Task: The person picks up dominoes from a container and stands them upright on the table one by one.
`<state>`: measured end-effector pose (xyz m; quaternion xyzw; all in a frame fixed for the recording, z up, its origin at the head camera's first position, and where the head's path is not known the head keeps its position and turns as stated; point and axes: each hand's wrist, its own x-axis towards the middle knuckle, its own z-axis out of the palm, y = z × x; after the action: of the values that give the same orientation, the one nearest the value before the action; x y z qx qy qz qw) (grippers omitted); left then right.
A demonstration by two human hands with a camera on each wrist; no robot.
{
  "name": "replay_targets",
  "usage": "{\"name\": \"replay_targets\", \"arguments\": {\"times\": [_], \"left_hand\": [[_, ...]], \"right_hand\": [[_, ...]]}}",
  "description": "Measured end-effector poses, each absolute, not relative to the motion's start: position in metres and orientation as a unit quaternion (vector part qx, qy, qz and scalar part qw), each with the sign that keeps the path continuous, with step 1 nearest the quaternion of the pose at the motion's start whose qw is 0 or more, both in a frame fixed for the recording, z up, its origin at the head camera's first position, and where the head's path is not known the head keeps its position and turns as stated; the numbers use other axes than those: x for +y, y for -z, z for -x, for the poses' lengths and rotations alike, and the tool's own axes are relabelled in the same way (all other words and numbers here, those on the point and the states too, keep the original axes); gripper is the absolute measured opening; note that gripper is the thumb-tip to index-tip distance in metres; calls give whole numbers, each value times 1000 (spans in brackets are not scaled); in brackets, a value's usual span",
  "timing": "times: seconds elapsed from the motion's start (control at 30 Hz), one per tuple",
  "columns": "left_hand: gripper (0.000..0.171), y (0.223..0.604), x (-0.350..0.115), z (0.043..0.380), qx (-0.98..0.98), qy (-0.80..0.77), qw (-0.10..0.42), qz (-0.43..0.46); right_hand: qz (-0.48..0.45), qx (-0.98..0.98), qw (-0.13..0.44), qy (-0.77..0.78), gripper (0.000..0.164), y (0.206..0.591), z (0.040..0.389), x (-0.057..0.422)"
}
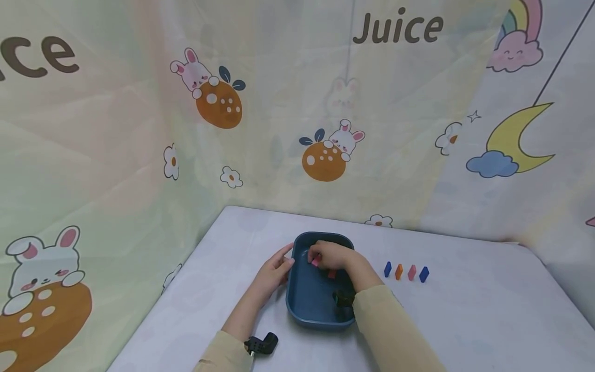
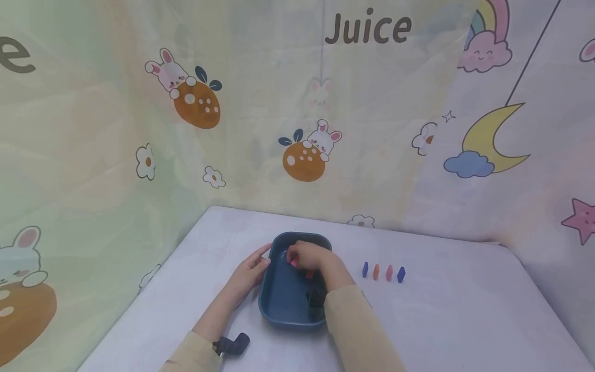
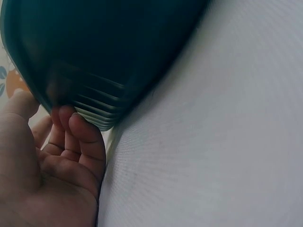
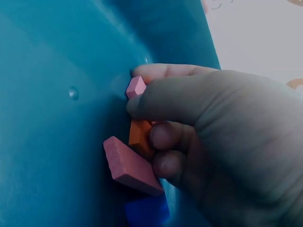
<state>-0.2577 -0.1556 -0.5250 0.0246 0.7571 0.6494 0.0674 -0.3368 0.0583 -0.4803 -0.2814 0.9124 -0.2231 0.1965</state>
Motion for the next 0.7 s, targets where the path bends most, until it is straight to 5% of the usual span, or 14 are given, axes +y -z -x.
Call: {"name": "replay_targets", "arguments": {"times": [0.7], "left_hand": [[49, 526, -157, 258, 750, -656, 69, -41]], "right_hand": [[288, 902, 189, 259, 7, 481, 340, 58]]}}
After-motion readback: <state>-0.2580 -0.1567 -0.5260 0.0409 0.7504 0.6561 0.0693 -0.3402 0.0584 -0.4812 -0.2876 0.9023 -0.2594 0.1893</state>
